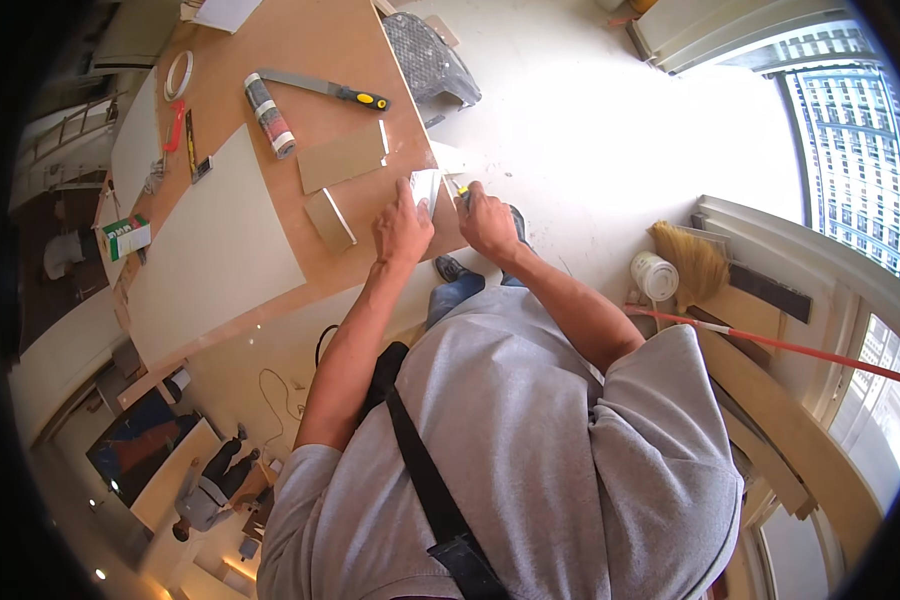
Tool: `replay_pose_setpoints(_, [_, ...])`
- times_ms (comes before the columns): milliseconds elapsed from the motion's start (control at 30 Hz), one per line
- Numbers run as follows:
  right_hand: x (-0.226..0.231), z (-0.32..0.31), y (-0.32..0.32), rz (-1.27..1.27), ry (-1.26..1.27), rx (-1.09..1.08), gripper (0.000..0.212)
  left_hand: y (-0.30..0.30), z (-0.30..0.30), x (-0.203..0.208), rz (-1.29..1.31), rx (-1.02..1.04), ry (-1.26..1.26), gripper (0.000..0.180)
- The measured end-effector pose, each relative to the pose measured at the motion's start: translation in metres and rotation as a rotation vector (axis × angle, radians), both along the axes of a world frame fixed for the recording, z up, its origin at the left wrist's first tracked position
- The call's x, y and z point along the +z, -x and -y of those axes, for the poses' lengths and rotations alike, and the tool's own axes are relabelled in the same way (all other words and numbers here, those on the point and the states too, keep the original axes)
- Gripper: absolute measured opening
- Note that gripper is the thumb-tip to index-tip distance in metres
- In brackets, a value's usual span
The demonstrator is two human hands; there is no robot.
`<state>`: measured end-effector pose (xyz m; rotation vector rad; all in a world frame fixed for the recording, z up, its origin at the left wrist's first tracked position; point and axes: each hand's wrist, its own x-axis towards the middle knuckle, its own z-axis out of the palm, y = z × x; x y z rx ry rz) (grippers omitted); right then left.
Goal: The person holds a drywall piece against a ceiling opening to mark it with a pencil, measures and marks cut lines on the piece at a table using a ruler and pencil, and cuts the piece with a utility knife.
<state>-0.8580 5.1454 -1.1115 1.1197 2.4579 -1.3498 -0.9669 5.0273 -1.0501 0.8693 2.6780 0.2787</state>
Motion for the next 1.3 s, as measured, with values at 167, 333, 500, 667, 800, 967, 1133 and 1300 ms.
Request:
replay_pose_setpoints(167, [0.005,-0.003,0.019,-0.002,-0.034,0.171,0.034,0.003,-0.002,0.001,0.071,-0.001,0.003,0.045])
replay_pose_setpoints(333, [-0.071,-0.011,0.009,0.159,-0.045,0.260,0.033,-0.004,-0.005,-0.002,-0.076,-0.037,0.013,0.038])
replay_pose_setpoints(500, [-0.057,-0.004,0.001,0.134,0.010,0.023,0.036,-0.002,-0.002,0.000,0.000,-0.027,0.005,0.038])
replay_pose_setpoints(667, [-0.004,-0.003,0.019,-0.037,0.008,0.129,0.037,0.000,0.000,-0.005,-0.011,-0.013,-0.019,0.039])
replay_pose_setpoints(800, [-0.026,-0.019,0.029,0.055,-0.047,0.231,0.029,0.001,-0.006,-0.003,0.055,0.004,0.005,0.046])
replay_pose_setpoints(967, [-0.043,-0.023,0.028,0.103,-0.055,0.229,0.029,-0.003,-0.006,0.001,0.043,0.017,0.017,0.047])
replay_pose_setpoints(1133, [-0.041,-0.027,0.020,0.058,-0.082,0.134,0.040,0.021,0.014,-0.004,0.114,0.161,-0.188,0.046])
replay_pose_setpoints(1300, [-0.003,-0.031,0.020,-0.139,0.554,-0.143,0.050,0.034,0.025,0.009,0.754,0.538,-0.978,0.039])
